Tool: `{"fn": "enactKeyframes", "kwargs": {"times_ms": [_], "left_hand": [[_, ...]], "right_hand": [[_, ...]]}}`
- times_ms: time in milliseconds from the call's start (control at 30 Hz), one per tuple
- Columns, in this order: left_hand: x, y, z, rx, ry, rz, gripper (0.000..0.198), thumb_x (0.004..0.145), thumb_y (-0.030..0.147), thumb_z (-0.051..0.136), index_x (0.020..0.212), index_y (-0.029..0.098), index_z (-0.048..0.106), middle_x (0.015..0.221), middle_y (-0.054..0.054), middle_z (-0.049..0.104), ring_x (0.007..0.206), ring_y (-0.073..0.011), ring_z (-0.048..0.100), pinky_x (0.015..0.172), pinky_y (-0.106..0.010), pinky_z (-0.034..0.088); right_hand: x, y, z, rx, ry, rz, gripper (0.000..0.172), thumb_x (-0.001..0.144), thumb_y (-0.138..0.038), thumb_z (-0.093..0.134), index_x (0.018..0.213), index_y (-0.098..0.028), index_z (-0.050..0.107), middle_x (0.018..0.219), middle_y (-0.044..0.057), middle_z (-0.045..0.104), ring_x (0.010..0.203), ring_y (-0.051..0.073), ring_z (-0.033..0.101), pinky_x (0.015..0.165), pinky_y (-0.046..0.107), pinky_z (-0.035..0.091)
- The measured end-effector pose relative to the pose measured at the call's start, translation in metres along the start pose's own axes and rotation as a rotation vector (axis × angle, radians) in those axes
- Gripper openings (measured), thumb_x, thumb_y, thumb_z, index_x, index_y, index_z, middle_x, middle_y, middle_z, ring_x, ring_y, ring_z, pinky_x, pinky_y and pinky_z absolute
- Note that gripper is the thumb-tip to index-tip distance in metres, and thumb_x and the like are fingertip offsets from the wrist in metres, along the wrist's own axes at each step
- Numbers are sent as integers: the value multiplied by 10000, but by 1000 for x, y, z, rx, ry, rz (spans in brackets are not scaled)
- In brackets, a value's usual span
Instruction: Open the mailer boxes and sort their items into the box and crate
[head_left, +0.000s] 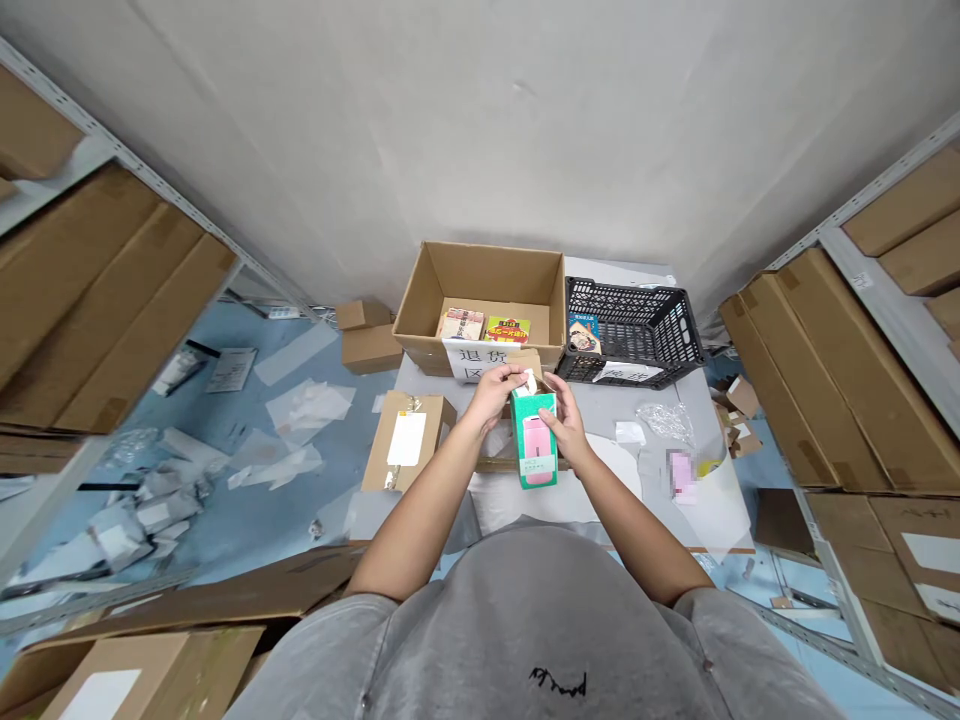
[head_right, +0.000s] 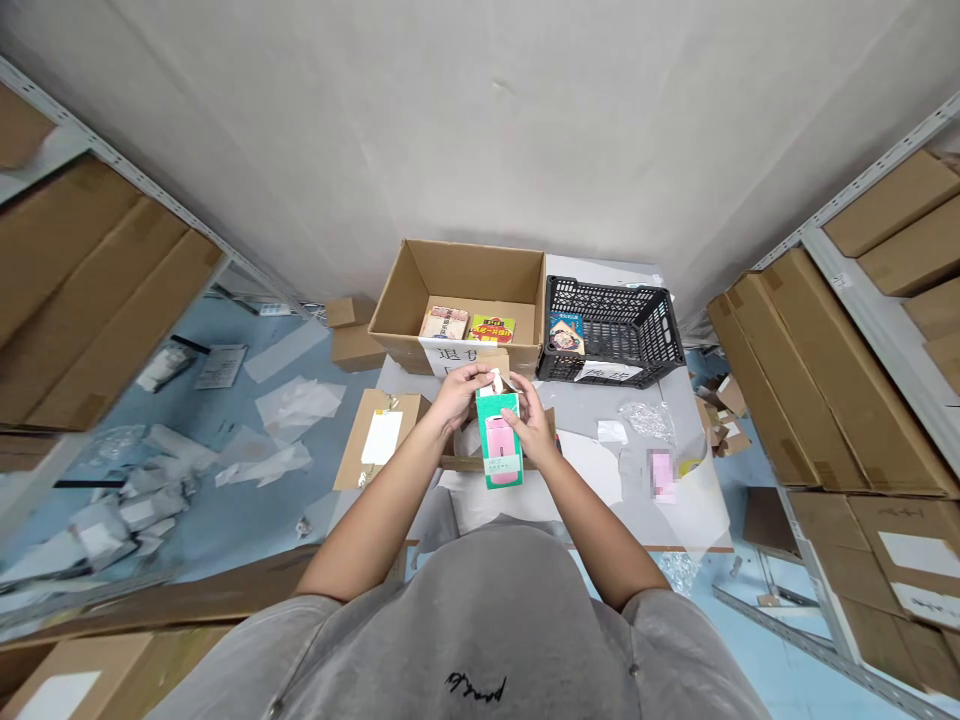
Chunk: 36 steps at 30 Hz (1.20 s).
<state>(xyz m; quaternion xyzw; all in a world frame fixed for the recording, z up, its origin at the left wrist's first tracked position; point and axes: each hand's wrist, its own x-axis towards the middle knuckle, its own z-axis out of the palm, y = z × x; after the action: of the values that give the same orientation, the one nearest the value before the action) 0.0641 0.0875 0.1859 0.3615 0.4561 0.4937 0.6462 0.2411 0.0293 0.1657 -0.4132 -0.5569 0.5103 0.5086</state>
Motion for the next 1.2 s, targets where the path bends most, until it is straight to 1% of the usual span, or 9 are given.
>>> {"fn": "enactKeyframes", "kwargs": {"times_ms": [133, 300, 433, 600, 667, 800, 1000, 1100, 1200], "left_hand": [[-1, -2, -2, -86, -21, -77, 536, 553, 471, 1034, 906, 165, 772, 844, -29, 778, 717, -144, 679, 696, -266, 528], [-8, 7, -12, -57, -85, -74, 482, 600, 470, 1021, 904, 175, 790, 861, -41, 788, 717, -149, 695, 656, -250, 515], [-15, 18, -16, 84, -167, 25, 392, 654, 482, 995, 856, 187, 834, 906, -60, 806, 837, -197, 731, 788, -306, 570], [-20, 34, -13, 371, -236, 182, 355, 810, 570, 886, 874, 221, 886, 896, -55, 779, 940, -253, 716, 956, -402, 569], [-20, 37, -13, 414, -220, 216, 360, 845, 582, 849, 878, 225, 884, 900, -52, 773, 953, -257, 708, 994, -416, 556], [-21, 37, -15, 363, -124, 289, 319, 855, 540, 846, 895, 223, 865, 1014, -77, 796, 1136, -290, 696, 1091, -423, 512], [-28, 40, -13, 503, -339, 304, 364, 971, 561, 720, 1097, 251, 863, 1130, -92, 757, 1107, -283, 700, 1075, -428, 530], [-28, 42, -13, 581, -394, 312, 339, 975, 512, 711, 1194, 288, 840, 1192, -79, 715, 1213, -292, 665, 1145, -439, 506], [-22, 41, -16, 624, -417, 316, 303, 981, 478, 699, 1198, 307, 821, 1210, -64, 694, 1265, -287, 633, 1206, -449, 468]], "right_hand": [[-1, 4, 3, 23, 24, 11, 841, 923, -740, 734, 1597, -305, 484, 1595, 125, 578, 1442, 309, 589, 1226, 489, 495], [-3, 7, 5, 21, 25, 36, 810, 942, -741, 701, 1593, -311, 487, 1525, 120, 625, 1366, 306, 635, 1198, 496, 514], [-2, 6, 7, 49, 39, 35, 823, 911, -740, 740, 1567, -301, 507, 1530, 128, 612, 1374, 319, 618, 1177, 492, 528], [-2, 5, 0, -32, 7, -8, 663, 937, -679, 738, 1475, -315, 607, 1481, 108, 610, 1365, 319, 607, 1131, 471, 556], [-2, 4, -3, -62, -1, -35, 598, 934, -643, 759, 1427, -323, 648, 1460, 99, 598, 1376, 319, 594, 1121, 464, 563], [1, 0, -5, -64, 31, -69, 517, 943, -618, 759, 1352, -310, 690, 1380, 96, 608, 1342, 316, 604, 1107, 464, 570], [5, -5, -7, -90, 53, -74, 554, 922, -649, 763, 1342, -297, 685, 1360, 107, 626, 1331, 335, 607, 1095, 484, 579], [4, -2, -8, -83, 49, -47, 599, 906, -655, 777, 1378, -308, 654, 1413, 106, 606, 1341, 335, 612, 1071, 474, 597], [2, 2, -8, -59, 41, -22, 633, 895, -651, 792, 1399, -310, 616, 1455, 105, 595, 1313, 319, 642, 1035, 445, 613]]}}
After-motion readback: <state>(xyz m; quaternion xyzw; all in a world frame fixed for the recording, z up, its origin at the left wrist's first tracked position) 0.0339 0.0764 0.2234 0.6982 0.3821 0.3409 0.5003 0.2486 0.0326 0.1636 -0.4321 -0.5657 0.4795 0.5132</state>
